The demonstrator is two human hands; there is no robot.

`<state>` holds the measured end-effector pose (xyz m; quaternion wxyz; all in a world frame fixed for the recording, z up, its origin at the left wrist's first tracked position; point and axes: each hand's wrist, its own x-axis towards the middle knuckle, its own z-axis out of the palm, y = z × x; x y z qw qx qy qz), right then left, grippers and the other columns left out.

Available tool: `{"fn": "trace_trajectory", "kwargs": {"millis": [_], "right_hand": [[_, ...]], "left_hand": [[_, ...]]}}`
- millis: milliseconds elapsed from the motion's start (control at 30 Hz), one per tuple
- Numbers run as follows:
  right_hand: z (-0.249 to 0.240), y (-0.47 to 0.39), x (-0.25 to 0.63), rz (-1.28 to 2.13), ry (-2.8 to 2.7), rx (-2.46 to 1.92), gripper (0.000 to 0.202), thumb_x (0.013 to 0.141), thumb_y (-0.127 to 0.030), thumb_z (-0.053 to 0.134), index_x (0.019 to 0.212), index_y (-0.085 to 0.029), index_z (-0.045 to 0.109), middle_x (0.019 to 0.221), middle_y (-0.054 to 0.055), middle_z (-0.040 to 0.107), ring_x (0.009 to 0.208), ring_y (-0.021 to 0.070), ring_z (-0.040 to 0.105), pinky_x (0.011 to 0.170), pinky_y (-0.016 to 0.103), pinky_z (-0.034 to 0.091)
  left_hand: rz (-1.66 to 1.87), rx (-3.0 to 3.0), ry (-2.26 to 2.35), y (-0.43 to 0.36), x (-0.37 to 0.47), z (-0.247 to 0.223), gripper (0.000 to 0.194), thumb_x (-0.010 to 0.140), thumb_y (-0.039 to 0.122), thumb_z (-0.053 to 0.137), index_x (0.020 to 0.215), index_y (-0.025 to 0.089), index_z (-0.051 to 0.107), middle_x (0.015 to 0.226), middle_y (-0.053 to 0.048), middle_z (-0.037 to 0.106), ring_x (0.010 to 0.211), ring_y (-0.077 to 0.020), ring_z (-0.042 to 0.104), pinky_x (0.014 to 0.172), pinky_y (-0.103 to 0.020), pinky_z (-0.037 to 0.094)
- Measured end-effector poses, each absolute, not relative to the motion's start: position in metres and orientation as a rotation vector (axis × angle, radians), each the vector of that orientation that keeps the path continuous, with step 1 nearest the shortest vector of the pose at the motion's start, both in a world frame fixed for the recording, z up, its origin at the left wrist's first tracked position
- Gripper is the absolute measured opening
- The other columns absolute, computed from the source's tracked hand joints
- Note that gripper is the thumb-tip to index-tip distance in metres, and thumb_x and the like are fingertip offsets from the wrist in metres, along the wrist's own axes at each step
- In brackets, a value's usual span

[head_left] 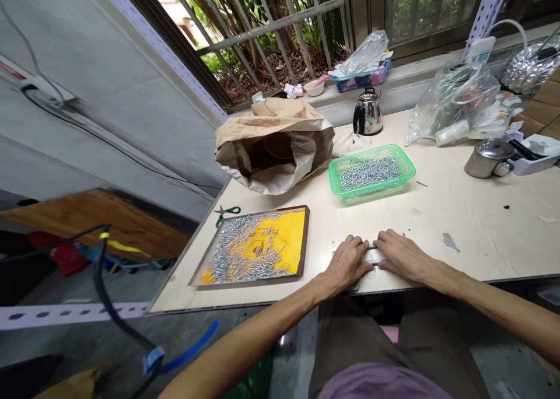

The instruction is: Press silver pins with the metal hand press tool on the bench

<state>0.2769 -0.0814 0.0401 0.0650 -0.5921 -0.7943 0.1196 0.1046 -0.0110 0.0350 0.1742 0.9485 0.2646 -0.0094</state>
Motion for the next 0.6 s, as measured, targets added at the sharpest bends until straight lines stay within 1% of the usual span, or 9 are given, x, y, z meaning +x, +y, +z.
{"fn": "trace_trajectory", "kwargs": {"millis": [67,133,200,267,367,433,467,533,600], "right_hand": [[0.036,-0.081,0.271,0.294,-2.393,-1.794,0.005,0.083,-0.017,0.059,0.087,-0.015,0.060,0.088,0.007,0.059,0.087,0.0203,0.053,0.074,0.031,0.041],[0.032,-0.081,0.267,0.248,-2.375,-1.799,0.007,0.086,-0.016,0.054,0.082,-0.016,0.060,0.083,0.006,0.059,0.084,0.0191,0.054,0.072,0.029,0.041],[0.029,-0.081,0.267,0.213,-2.345,-1.808,0.007,0.086,-0.017,0.054,0.082,-0.016,0.060,0.083,0.006,0.059,0.084,0.0191,0.054,0.072,0.029,0.041],[0.029,-0.078,0.272,0.206,-2.311,-1.806,0.007,0.083,-0.018,0.058,0.089,-0.016,0.061,0.088,0.007,0.059,0.087,0.0202,0.054,0.074,0.030,0.042],[0.036,-0.071,0.288,0.331,-2.345,-1.734,0.035,0.075,-0.028,0.069,0.105,-0.014,0.059,0.102,0.011,0.059,0.094,0.0235,0.054,0.078,0.034,0.044],[0.042,-0.064,0.299,0.458,-2.399,-1.652,0.044,0.075,-0.036,0.068,0.112,-0.014,0.057,0.106,0.013,0.059,0.095,0.0243,0.055,0.080,0.035,0.045],[0.046,-0.060,0.302,0.491,-2.403,-1.630,0.042,0.079,-0.036,0.064,0.113,-0.014,0.057,0.106,0.012,0.060,0.095,0.0239,0.055,0.079,0.035,0.045],[0.051,-0.052,0.305,0.463,-2.371,-1.666,0.029,0.085,-0.029,0.056,0.111,-0.016,0.059,0.102,0.011,0.061,0.094,0.0221,0.055,0.079,0.033,0.044],[0.055,-0.042,0.302,0.343,-2.339,-1.785,0.018,0.087,-0.019,0.050,0.098,-0.016,0.064,0.096,0.009,0.063,0.090,0.0206,0.055,0.077,0.032,0.042]], "left_hand": [[-0.019,2.684,0.787,-0.013,0.105,0.034,0.016,0.085,0.030,0.059,0.094,0.018,0.059,0.092,-0.005,0.057,0.092,-0.0215,0.050,0.079,-0.034,0.044],[-0.031,2.688,0.815,-0.013,0.106,0.034,0.012,0.087,0.028,0.055,0.088,0.017,0.059,0.088,-0.006,0.058,0.090,-0.0214,0.051,0.078,-0.034,0.045],[-0.033,2.698,0.827,-0.013,0.108,0.035,0.011,0.088,0.026,0.054,0.089,0.017,0.059,0.089,-0.006,0.059,0.091,-0.0218,0.052,0.079,-0.035,0.046],[0.016,2.702,0.834,-0.013,0.108,0.034,0.015,0.088,0.027,0.054,0.098,0.017,0.057,0.096,-0.007,0.061,0.095,-0.0227,0.053,0.082,-0.037,0.047],[0.188,2.701,0.850,-0.022,0.104,0.025,0.028,0.088,0.030,0.053,0.113,0.018,0.051,0.117,-0.012,0.057,0.112,-0.0255,0.051,0.093,-0.043,0.045],[0.308,2.712,0.813,-0.036,0.101,0.017,0.030,0.090,0.028,0.049,0.118,0.016,0.048,0.130,-0.016,0.050,0.124,-0.0274,0.044,0.101,-0.047,0.040],[0.359,2.715,0.777,-0.044,0.100,0.012,0.031,0.091,0.026,0.047,0.120,0.016,0.047,0.134,-0.017,0.047,0.129,-0.0278,0.040,0.103,-0.048,0.038],[0.428,2.698,0.701,-0.061,0.100,0.006,0.034,0.092,0.026,0.046,0.124,0.016,0.045,0.136,-0.017,0.046,0.132,-0.0277,0.038,0.105,-0.048,0.037],[0.456,2.649,0.669,-0.074,0.101,0.002,0.038,0.091,0.029,0.048,0.127,0.016,0.044,0.133,-0.015,0.050,0.130,-0.0268,0.041,0.107,-0.048,0.036]]}}
